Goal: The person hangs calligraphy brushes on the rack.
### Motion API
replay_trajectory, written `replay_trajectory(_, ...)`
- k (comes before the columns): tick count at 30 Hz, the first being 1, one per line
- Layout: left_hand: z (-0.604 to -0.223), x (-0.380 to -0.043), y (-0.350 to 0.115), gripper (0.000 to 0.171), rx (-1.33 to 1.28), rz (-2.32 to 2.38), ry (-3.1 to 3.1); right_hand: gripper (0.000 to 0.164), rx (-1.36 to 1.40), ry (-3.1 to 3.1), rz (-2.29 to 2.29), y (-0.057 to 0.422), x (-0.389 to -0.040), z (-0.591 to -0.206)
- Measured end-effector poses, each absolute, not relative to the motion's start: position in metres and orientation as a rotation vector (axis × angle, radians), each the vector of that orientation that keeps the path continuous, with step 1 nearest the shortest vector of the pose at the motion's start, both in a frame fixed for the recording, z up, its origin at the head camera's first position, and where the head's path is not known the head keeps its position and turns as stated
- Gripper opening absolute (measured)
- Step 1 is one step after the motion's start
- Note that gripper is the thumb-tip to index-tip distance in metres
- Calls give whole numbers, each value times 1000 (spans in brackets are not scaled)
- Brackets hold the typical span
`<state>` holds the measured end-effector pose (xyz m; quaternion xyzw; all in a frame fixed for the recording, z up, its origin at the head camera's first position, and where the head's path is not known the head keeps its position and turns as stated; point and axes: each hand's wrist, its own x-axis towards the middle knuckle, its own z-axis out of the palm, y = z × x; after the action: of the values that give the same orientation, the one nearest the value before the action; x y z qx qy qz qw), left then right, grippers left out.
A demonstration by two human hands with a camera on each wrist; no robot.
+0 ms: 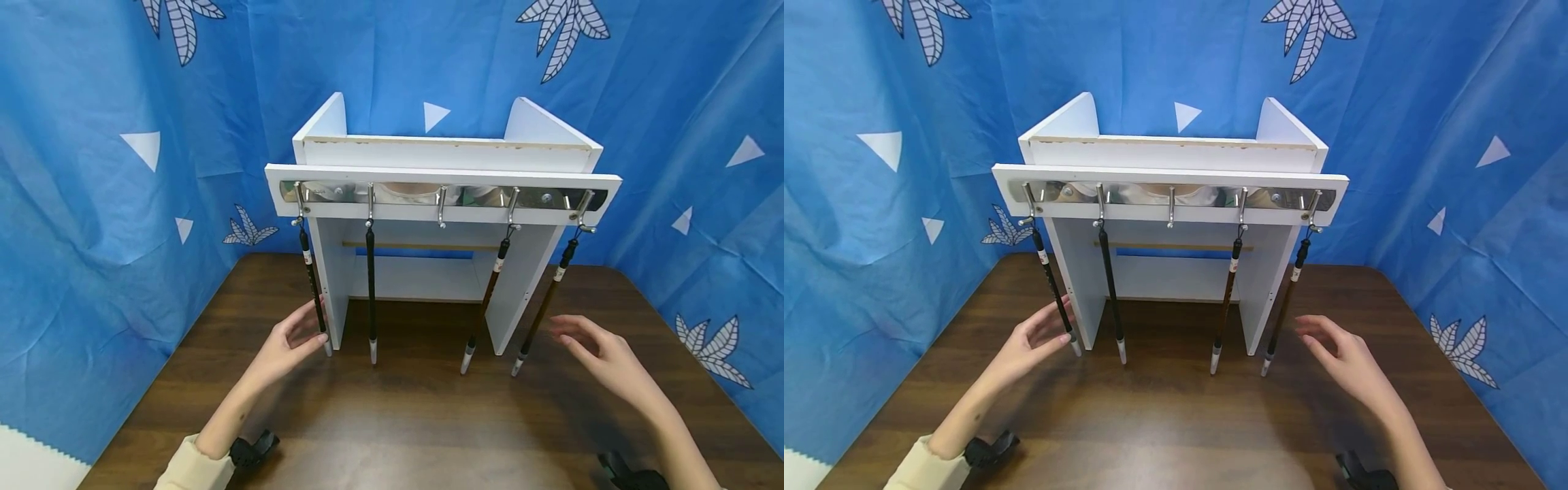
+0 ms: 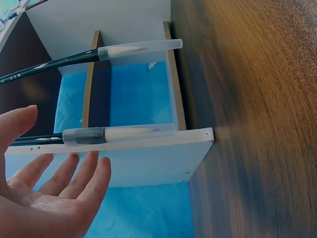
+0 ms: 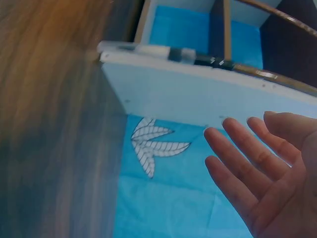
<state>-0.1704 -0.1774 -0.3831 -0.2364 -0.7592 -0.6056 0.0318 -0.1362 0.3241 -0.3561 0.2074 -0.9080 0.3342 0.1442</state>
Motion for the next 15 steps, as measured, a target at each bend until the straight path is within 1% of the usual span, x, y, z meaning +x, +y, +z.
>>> replay_trajectory(9,-385,-171,-179,60,-752,-1864,-2330,31,595,-2676,827,342,-134,-370)
replay_trajectory(15,-383,-169,-182,62,-768,-1867,-2349,36,560,-2787,750,351,-135,-374)
